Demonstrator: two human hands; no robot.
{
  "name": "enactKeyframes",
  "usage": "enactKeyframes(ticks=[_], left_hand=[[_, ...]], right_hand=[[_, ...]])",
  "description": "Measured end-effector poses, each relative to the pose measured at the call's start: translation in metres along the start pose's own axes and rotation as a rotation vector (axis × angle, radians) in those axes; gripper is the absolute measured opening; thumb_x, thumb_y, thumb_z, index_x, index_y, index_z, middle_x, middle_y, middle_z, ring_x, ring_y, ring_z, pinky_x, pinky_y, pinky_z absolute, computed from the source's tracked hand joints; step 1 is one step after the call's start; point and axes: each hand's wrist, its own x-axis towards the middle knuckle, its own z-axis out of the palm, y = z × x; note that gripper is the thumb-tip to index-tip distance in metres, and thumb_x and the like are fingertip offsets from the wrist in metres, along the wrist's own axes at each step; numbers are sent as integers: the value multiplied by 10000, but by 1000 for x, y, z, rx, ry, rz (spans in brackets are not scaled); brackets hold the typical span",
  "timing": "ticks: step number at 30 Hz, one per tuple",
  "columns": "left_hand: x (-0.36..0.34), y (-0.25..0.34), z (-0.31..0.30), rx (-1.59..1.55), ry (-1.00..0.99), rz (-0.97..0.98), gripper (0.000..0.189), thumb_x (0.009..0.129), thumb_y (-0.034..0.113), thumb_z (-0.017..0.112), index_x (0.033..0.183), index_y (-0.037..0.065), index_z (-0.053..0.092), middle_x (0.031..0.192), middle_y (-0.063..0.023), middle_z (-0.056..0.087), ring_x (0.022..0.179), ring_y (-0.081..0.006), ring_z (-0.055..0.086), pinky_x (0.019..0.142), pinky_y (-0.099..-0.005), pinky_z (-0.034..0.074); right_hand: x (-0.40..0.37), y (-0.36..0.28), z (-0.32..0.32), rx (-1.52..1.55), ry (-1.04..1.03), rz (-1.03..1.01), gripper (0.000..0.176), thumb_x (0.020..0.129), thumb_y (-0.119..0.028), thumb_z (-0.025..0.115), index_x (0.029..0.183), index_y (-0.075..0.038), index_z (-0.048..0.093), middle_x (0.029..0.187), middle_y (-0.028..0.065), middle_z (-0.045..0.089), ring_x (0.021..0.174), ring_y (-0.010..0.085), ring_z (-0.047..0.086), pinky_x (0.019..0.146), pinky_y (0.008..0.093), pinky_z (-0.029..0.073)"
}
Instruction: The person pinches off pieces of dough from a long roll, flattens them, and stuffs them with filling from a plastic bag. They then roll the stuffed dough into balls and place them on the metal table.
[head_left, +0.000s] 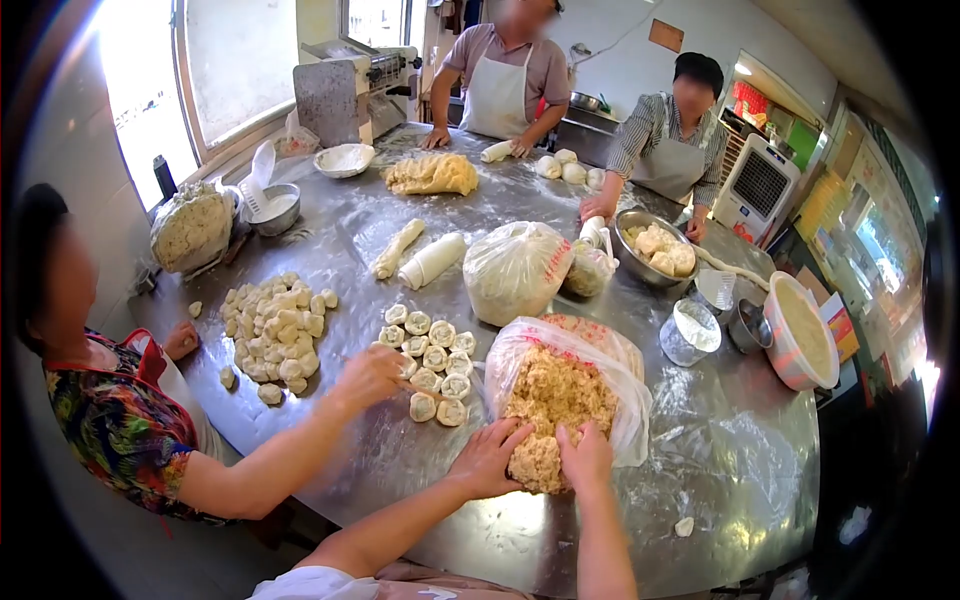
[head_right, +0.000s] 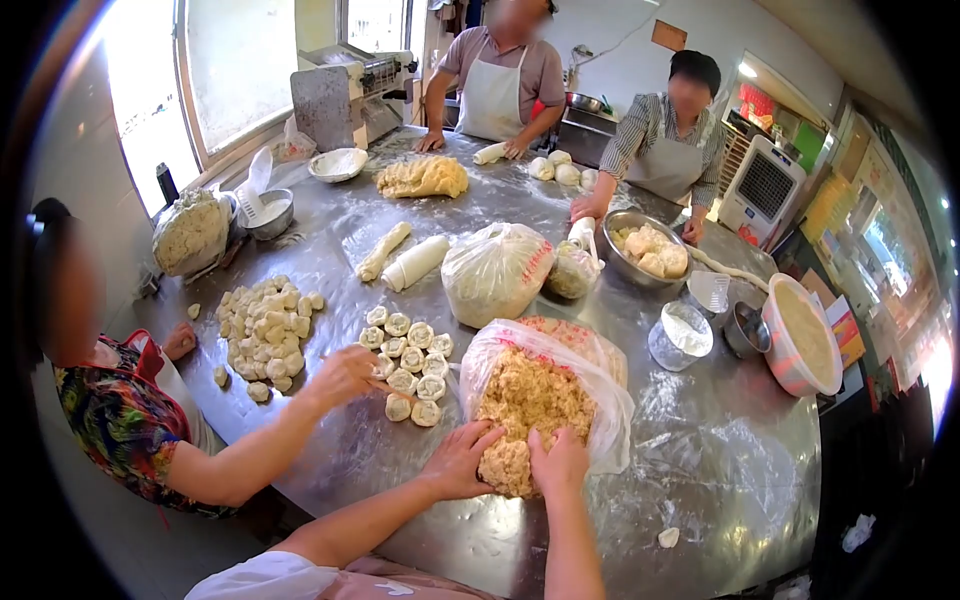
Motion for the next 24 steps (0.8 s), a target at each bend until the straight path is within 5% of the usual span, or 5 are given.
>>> enactKeyframes(ticks=[5, 15, 21, 24], left_hand=[[-1, -3, 2, -24, 28, 32, 982, 627, 361, 824, 1453, 188, 321, 1427, -139, 360, 1331, -333, 352, 1099, -446, 293], [0, -14, 4, -273, 86, -91, 879, 598, 153, 722, 1413, 178, 394, 1408, -145, 424, 1308, -344, 389, 1101, -416, 307], [3, -9, 7, -294, 93, -125, 870, 588, 87, 676, 1407, 152, 391, 1410, -159, 413, 1328, -349, 359, 1110, -410, 293], [3, -11, 13, -423, 120, -110, 874, 589, 84, 671, 1412, 126, 378, 1434, -178, 368, 1347, -359, 323, 1124, -405, 266]], right_hand=[[-15, 3, 9, 59, 106, -175, 386, 837, -346, 681, 945, 18, 612, 930, 250, 643, 910, 414, 600, 814, 463, 464], [-46, -17, 32, 167, 122, -5, 408, 894, -401, 585, 1050, -24, 578, 1056, 212, 605, 962, 387, 591, 833, 447, 472], [-46, -10, 31, 220, 132, -15, 360, 888, -326, 612, 1048, -6, 571, 1129, 265, 548, 1052, 420, 530, 903, 450, 435], [-46, 1, 30, 119, 381, -201, 354, 884, -290, 622, 1066, 9, 566, 1176, 287, 513, 1107, 433, 493, 953, 446, 409]])
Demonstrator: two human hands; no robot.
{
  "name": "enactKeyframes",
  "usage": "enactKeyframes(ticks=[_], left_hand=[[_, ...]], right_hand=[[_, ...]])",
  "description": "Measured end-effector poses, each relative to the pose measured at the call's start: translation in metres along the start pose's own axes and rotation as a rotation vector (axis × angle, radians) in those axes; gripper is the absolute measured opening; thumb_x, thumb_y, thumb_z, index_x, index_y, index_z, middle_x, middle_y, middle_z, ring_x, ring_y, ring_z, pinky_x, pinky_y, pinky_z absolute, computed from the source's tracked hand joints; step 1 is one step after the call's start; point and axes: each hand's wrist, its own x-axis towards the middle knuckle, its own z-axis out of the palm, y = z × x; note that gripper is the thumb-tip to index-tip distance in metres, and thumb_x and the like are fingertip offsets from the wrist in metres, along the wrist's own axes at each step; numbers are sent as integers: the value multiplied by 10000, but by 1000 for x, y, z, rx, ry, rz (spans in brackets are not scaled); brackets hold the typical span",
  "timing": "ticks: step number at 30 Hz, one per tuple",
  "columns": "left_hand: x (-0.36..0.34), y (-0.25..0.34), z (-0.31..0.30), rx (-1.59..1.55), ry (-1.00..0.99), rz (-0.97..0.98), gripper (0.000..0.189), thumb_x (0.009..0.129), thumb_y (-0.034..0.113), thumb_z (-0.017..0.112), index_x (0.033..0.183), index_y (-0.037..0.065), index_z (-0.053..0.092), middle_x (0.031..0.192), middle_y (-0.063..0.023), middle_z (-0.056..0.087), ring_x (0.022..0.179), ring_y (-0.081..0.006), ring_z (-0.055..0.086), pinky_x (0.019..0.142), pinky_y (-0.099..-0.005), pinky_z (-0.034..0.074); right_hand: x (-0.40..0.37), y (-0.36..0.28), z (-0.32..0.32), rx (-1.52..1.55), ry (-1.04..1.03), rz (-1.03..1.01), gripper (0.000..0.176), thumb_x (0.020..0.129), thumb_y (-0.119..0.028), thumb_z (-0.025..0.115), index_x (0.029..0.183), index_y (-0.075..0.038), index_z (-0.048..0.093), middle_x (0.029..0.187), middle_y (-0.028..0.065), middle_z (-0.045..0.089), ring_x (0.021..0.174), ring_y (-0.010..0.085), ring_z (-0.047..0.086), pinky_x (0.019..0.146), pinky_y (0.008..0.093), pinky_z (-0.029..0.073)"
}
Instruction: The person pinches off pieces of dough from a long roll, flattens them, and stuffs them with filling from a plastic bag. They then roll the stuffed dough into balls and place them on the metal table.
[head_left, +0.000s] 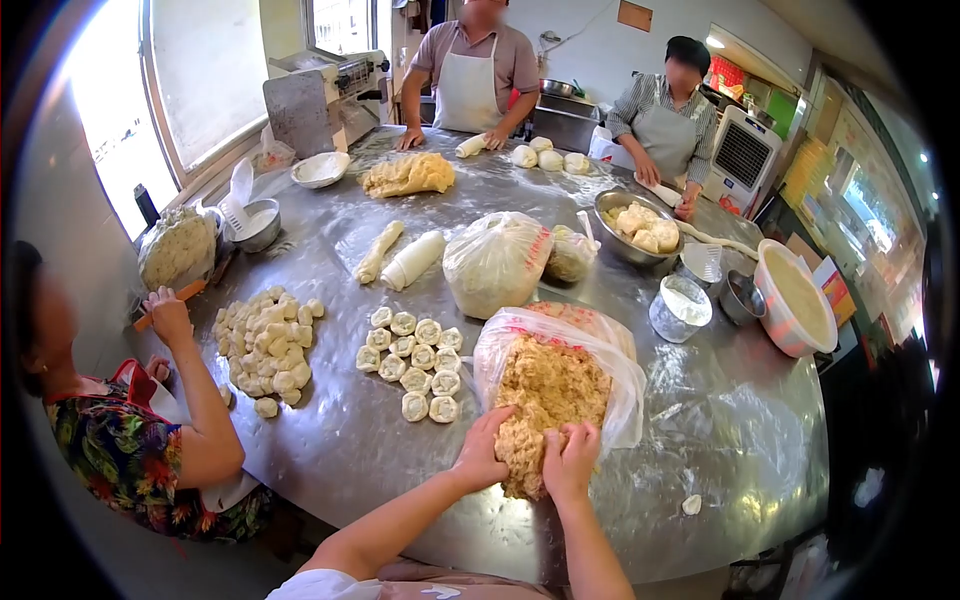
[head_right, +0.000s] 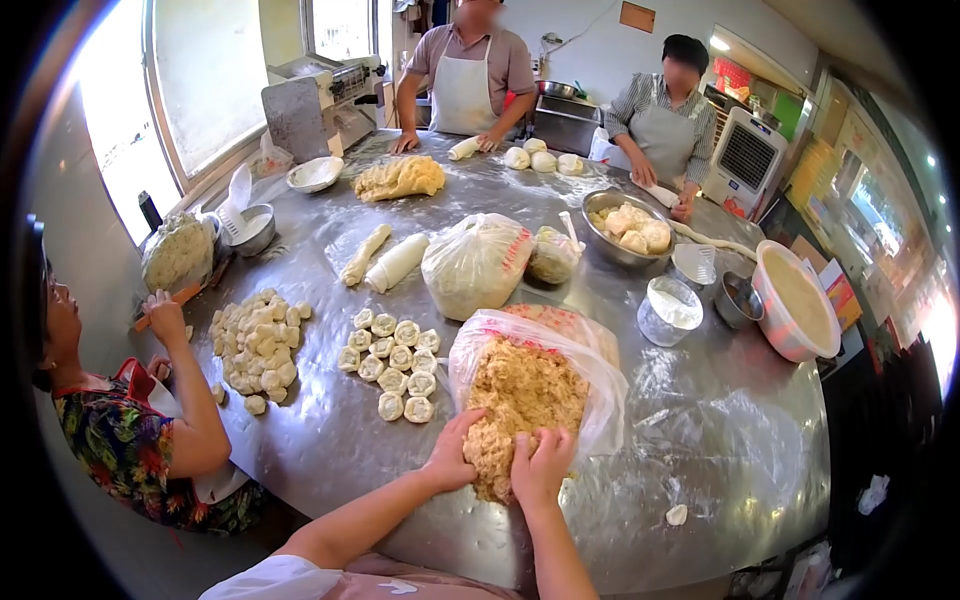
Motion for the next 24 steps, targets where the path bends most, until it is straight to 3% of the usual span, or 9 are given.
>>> enactKeyframes(ticks=[3, 6, 10, 14, 15, 21, 24], left_hand=[[-4, 16, -1, 18, 28, 61, 886, 593, 101, 673, 1422, 102, 360, 1455, -206, 320, 1363, -380, 285, 1137, -417, 236], [-3, 31, 1, 145, 18, 135, 907, 599, 137, 676, 1438, 92, 334, 1462, -230, 297, 1367, -403, 263, 1142, -440, 216], [4, 27, 9, 237, -33, 140, 976, 593, 187, 676, 1469, 64, 264, 1477, -241, 263, 1365, -424, 246, 1139, -478, 211], [1, 14, 8, 228, -32, 165, 1019, 605, 237, 676, 1473, -7, 202, 1505, -250, 219, 1386, -410, 225, 1148, -469, 196], [0, 14, 9, 238, -35, 150, 1035, 605, 246, 677, 1473, -21, 181, 1511, -252, 205, 1390, -409, 218, 1150, -465, 193], [1, 20, 12, 292, 4, 66, 1121, 596, 279, 697, 1482, -33, 84, 1533, -263, 136, 1395, -425, 202, 1151, -442, 205], [0, 21, 11, 283, -9, 25, 1137, 592, 279, 698, 1484, -32, 65, 1536, -267, 122, 1400, -432, 189, 1151, -433, 209]], right_hand=[[16, 6, -11, 68, 25, -11, 397, 880, -278, 625, 1128, 23, 557, 1225, 275, 504, 1146, 424, 488, 986, 441, 400], [42, 5, -21, 135, -255, -28, 448, 881, -279, 619, 1191, 35, 539, 1271, 268, 492, 1192, 416, 472, 1022, 441, 382], [73, -13, -11, 8, -305, -198, 526, 877, -325, 613, 1248, 35, 517, 1358, 256, 448, 1252, 412, 438, 1063, 431, 363], [96, -19, 24, -24, -310, -251, 672, 836, -379, 651, 1357, -11, 440, 1414, 225, 410, 1330, 406, 351, 1103, 464, 302], [102, -22, 33, -37, -310, -224, 803, 778, -448, 693, 1404, -45, 393, 1418, 220, 408, 1351, 390, 326, 1108, 460, 294], [126, -52, 30, -274, -480, -104, 874, 691, -493, 726, 1410, -120, 395, 1328, 183, 501, 1230, 354, 484, 1028, 432, 392], [128, -44, 31, -286, -539, -64, 773, 693, -451, 721, 1338, -107, 471, 1240, 156, 571, 1104, 339, 579, 937, 437, 463]])
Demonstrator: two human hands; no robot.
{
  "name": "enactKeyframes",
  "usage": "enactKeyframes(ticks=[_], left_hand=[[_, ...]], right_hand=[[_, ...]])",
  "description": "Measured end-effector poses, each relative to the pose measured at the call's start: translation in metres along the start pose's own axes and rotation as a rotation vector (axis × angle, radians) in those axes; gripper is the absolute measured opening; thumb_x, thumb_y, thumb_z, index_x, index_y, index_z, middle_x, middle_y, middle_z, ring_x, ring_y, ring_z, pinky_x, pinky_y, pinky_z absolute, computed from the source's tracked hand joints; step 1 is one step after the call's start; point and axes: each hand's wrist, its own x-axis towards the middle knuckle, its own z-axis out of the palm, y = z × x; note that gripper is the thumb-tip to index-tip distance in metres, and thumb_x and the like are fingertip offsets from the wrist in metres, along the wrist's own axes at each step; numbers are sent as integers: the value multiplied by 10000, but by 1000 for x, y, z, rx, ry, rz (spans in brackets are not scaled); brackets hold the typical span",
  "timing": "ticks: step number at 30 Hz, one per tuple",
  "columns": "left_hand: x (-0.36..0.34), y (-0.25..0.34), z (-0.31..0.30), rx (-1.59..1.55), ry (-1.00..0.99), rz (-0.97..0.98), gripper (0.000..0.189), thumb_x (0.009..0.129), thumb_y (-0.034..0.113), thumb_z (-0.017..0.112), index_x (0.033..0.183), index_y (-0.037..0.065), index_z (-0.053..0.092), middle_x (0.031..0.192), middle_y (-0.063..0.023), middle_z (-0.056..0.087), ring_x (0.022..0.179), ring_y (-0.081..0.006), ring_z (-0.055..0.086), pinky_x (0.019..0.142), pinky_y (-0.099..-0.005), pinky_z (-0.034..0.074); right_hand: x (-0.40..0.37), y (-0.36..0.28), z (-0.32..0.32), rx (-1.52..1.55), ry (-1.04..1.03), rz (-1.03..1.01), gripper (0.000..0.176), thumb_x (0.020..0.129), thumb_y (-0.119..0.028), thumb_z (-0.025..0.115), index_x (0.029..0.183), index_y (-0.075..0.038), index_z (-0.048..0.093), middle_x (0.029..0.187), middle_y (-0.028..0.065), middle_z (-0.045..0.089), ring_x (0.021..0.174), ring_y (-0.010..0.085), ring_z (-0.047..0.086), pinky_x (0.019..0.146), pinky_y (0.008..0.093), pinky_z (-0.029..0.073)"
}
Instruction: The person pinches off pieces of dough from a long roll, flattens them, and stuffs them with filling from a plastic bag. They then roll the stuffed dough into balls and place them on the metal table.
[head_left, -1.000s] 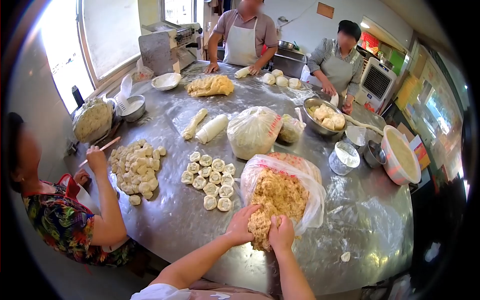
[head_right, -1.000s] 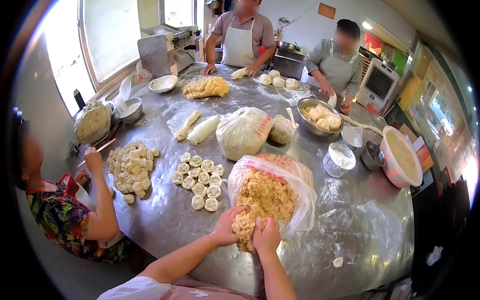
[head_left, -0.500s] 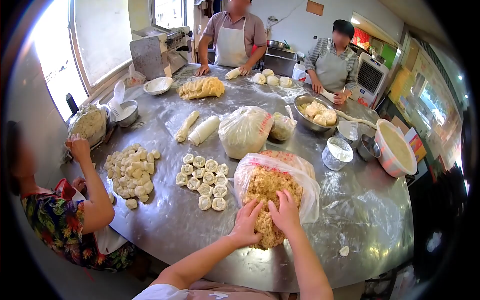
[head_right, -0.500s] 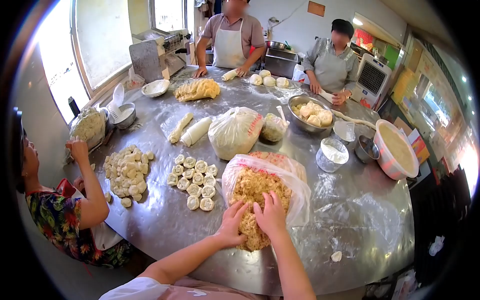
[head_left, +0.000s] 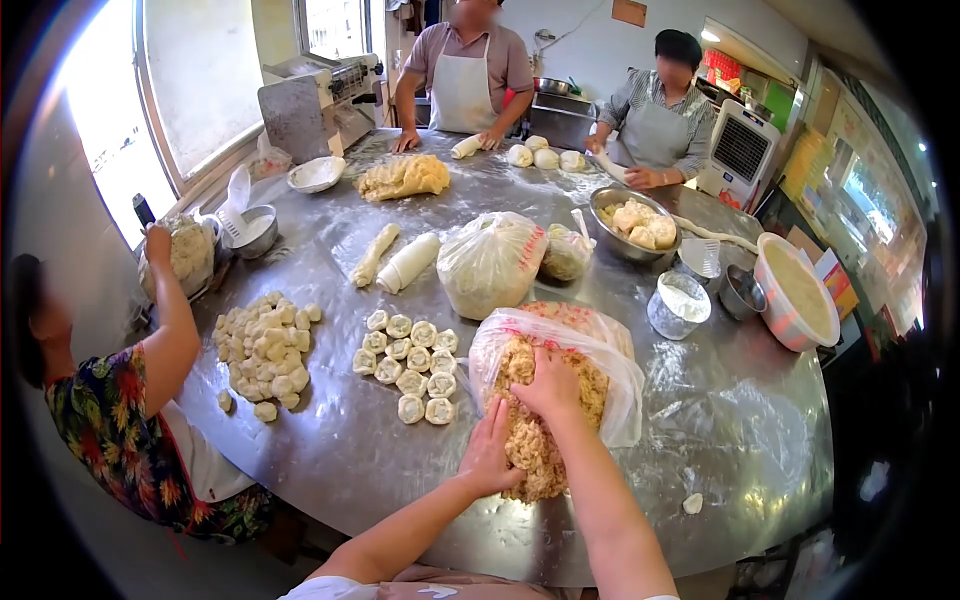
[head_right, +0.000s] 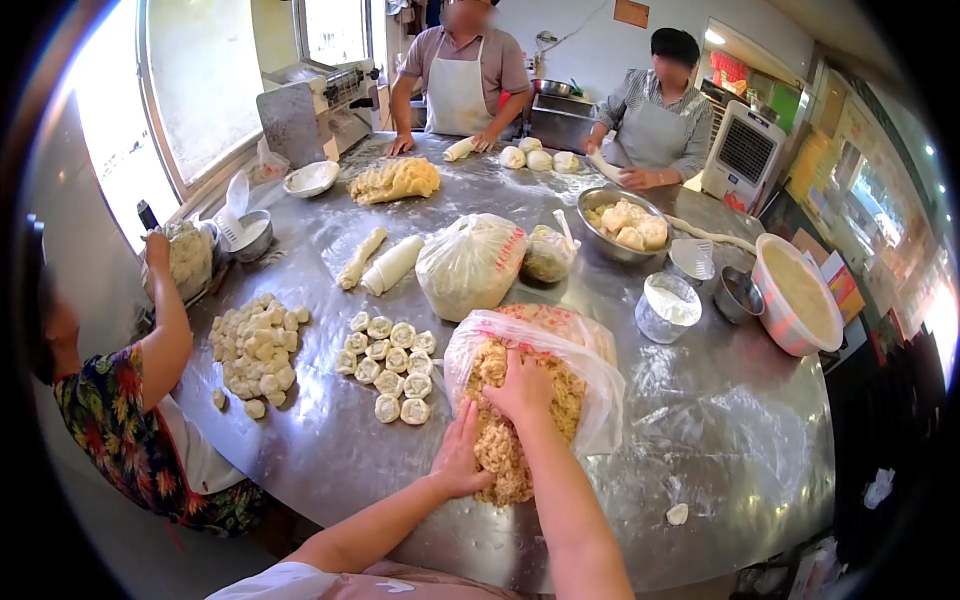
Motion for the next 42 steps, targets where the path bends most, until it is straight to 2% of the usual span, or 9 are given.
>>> enactKeyframes(ticks=[6, 12, 15, 22, 24, 27, 34, 37, 42], left_hand=[[-1, -3, 2, 5, 39, 28, 1122, 593, 276, 713, 1488, -7, 98, 1541, -241, 127, 1390, -428, 210, 1146, -446, 220], [1, -3, -2, 4, 13, 85, 1059, 592, 256, 717, 1482, 29, 192, 1535, -205, 184, 1389, -398, 230, 1143, -447, 220], [0, -4, -1, 6, 11, 97, 1026, 594, 234, 713, 1476, 41, 225, 1534, -198, 197, 1390, -386, 236, 1144, -447, 218], [1, -7, 0, -7, -8, 101, 1000, 597, 201, 705, 1474, 59, 246, 1539, -198, 187, 1403, -379, 218, 1145, -432, 219], [-2, -11, -4, -159, -21, 114, 1002, 604, 212, 705, 1479, 62, 241, 1540, -220, 160, 1413, -397, 181, 1148, -446, 196], [-12, -4, -8, -193, 21, 157, 966, 653, 270, 709, 1475, 55, 249, 1539, -256, 112, 1425, -427, 121, 1149, -483, 149], [-1, 19, 2, 79, 114, 85, 829, 797, 533, 651, 1462, 143, 345, 1531, -282, 117, 1420, -464, 84, 1119, -583, 90], [12, 15, 7, 158, 5, 48, 717, 826, 502, 632, 1436, 198, 413, 1540, -258, 153, 1424, -482, 66, 1115, -600, 82], [20, 14, 6, 193, 35, 54, 617, 848, 491, 607, 1400, 251, 470, 1534, -239, 205, 1414, -480, 126, 1103, -619, 110]], right_hand=[[-29, 21, -11, 61, -31, -42, 641, 701, -440, 708, 1200, -60, 574, 1118, 181, 639, 1048, 343, 610, 882, 427, 498], [-67, 40, -19, 213, -136, 226, 626, 712, -429, 699, 1199, -49, 598, 1132, 206, 646, 1060, 357, 612, 926, 405, 480], [-89, 47, -29, 347, -175, 234, 594, 727, -393, 705, 1195, -44, 597, 1093, 213, 653, 1048, 361, 614, 918, 404, 484], [-127, 64, 0, 404, 184, -67, 681, 773, -349, 721, 1290, 24, 482, 1342, 260, 450, 1243, 400, 445, 1044, 429, 372], [-132, 66, 1, 482, 235, -125, 660, 791, -327, 709, 1294, 28, 474, 1385, 272, 394, 1280, 424, 390, 1067, 460, 338], [-138, 77, 27, 289, 436, -159, 616, 824, -288, 670, 1316, 17, 460, 1407, 270, 368, 1303, 441, 350, 1083, 506, 289], [-143, 63, 48, 282, 356, -40, 582, 862, -312, 595, 1337, -9, 449, 1434, 237, 365, 1325, 450, 316, 1063, 615, 196], [-146, 62, 51, 360, 284, -78, 526, 881, -286, 566, 1316, -8, 466, 1420, 236, 386, 1330, 447, 312, 1053, 617, 200], [-144, 62, 46, 258, 434, -77, 550, 897, -293, 555, 1338, 15, 436, 1405, 241, 405, 1317, 449, 339, 1059, 621, 186]])
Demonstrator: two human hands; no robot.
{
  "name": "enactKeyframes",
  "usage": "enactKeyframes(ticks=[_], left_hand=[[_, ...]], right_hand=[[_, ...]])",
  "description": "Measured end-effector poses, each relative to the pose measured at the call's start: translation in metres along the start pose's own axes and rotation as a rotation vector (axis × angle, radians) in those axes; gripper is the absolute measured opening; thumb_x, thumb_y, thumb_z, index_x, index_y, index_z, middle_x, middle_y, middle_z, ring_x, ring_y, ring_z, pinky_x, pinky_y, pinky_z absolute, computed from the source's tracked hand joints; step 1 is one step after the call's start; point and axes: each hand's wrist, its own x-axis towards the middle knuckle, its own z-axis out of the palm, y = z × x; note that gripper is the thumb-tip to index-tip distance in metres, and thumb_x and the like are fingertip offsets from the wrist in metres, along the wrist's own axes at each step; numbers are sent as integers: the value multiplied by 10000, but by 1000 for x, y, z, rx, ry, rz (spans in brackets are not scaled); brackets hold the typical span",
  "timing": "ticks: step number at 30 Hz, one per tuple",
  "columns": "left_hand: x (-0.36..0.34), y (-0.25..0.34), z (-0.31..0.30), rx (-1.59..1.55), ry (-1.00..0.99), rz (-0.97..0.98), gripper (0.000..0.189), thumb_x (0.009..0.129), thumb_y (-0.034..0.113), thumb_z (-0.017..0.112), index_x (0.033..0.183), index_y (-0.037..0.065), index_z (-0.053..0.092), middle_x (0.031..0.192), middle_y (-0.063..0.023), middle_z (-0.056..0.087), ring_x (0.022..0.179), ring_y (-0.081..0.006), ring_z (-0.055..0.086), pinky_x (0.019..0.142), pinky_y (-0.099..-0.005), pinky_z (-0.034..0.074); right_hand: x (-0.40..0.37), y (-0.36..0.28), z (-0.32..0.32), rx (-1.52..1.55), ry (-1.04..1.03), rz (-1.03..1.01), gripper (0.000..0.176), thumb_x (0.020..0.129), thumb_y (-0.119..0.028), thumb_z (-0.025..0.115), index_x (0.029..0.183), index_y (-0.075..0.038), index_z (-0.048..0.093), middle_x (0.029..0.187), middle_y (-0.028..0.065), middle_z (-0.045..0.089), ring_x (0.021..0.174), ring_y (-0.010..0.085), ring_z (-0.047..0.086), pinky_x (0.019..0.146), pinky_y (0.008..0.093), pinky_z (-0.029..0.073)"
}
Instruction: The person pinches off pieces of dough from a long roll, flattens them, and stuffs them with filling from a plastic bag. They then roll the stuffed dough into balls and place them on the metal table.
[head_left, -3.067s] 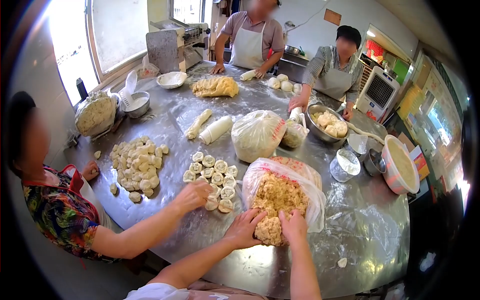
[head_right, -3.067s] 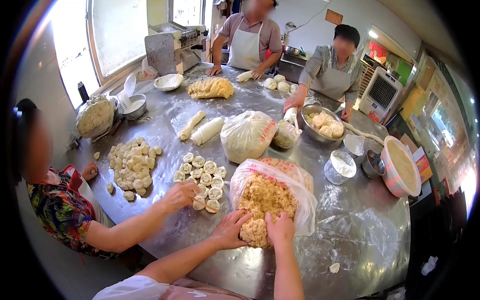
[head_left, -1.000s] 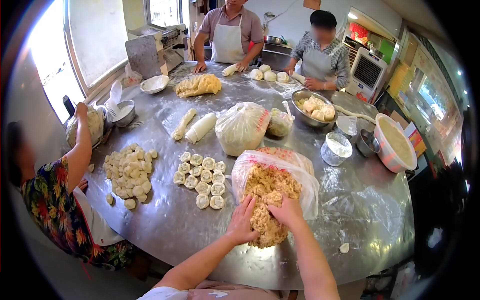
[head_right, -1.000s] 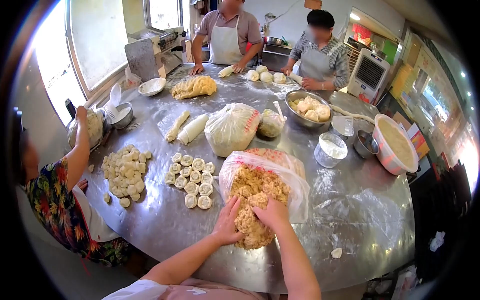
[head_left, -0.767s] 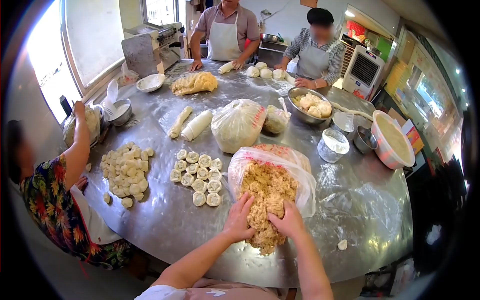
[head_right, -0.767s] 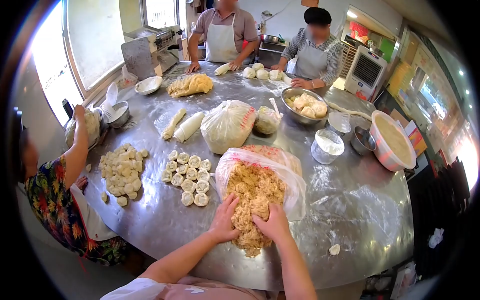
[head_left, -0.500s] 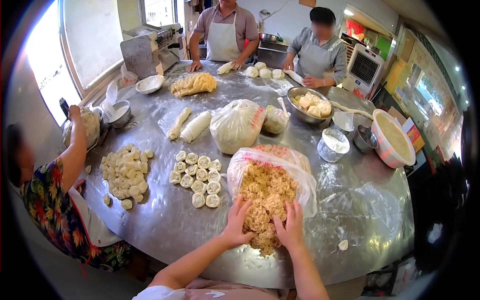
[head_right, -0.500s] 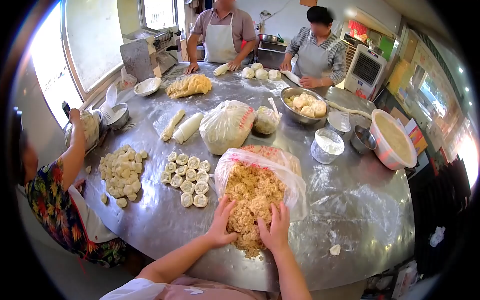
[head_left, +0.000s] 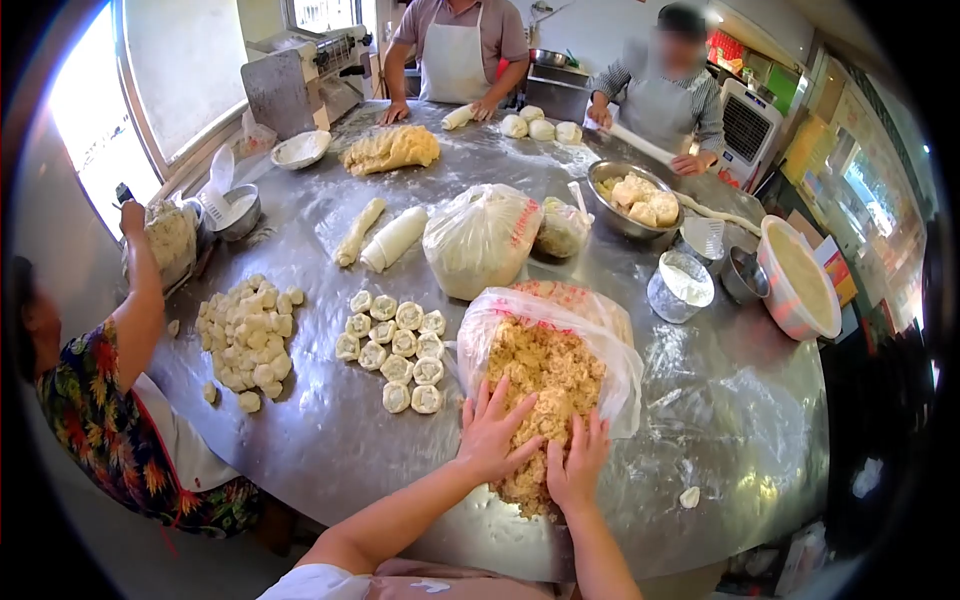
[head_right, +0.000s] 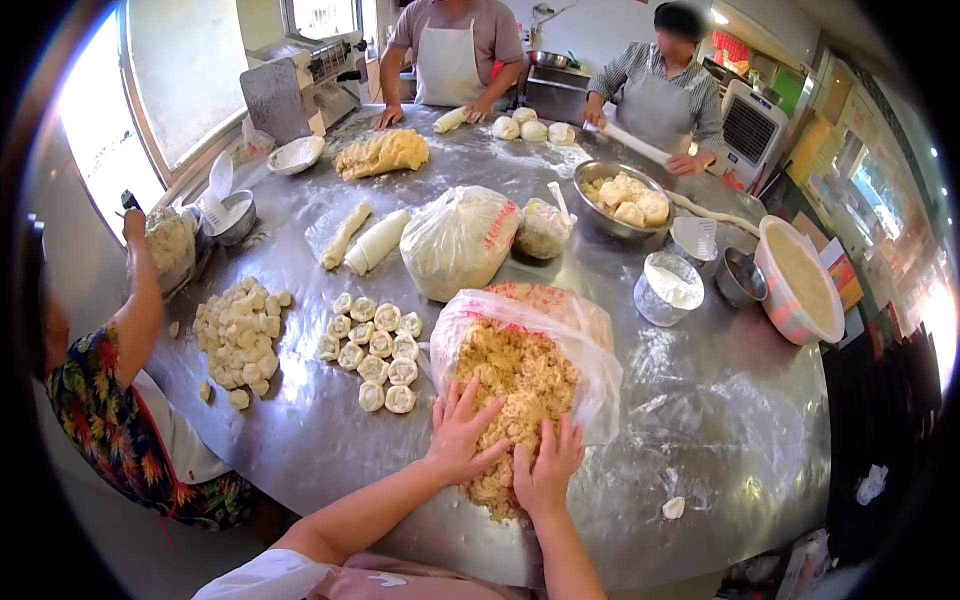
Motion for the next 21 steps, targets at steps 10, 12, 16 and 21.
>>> enactKeyframes(ticks=[10, 12, 16, 21], left_hand=[[18, -8, 9, 42, -2, -32, 605, 833, 432, 633, 1390, 254, 478, 1523, -214, 242, 1408, -460, 173, 1076, -667, 124], [22, -10, 10, 49, -1, -34, 605, 832, 427, 633, 1391, 255, 476, 1520, -214, 248, 1407, -457, 178, 1075, -666, 123], [33, -14, 16, 46, 45, -28, 584, 833, 421, 628, 1372, 246, 489, 1515, -206, 263, 1406, -454, 181, 1067, -668, 121], [28, -17, 14, 47, 27, -27, 588, 838, 437, 620, 1367, 217, 492, 1513, -199, 276, 1417, -432, 177, 1077, -656, 119]], right_hand=[[27, 5, 31, 9, -68, 99, 528, 908, -296, 529, 1289, 61, 453, 1346, 256, 454, 1270, 471, 378, 1041, 626, 212], [31, 9, 35, -1, -40, 50, 519, 904, -290, 532, 1274, 66, 460, 1328, 257, 464, 1246, 473, 393, 1028, 609, 238], [46, 10, 38, 5, -15, 36, 506, 902, -293, 533, 1249, 71, 477, 1307, 255, 476, 1226, 458, 412, 1014, 604, 260], [41, 9, 37, -4, -56, 72, 523, 910, -307, 530, 1283, 54, 471, 1340, 244, 467, 1279, 428, 392, 1043, 621, 239]])
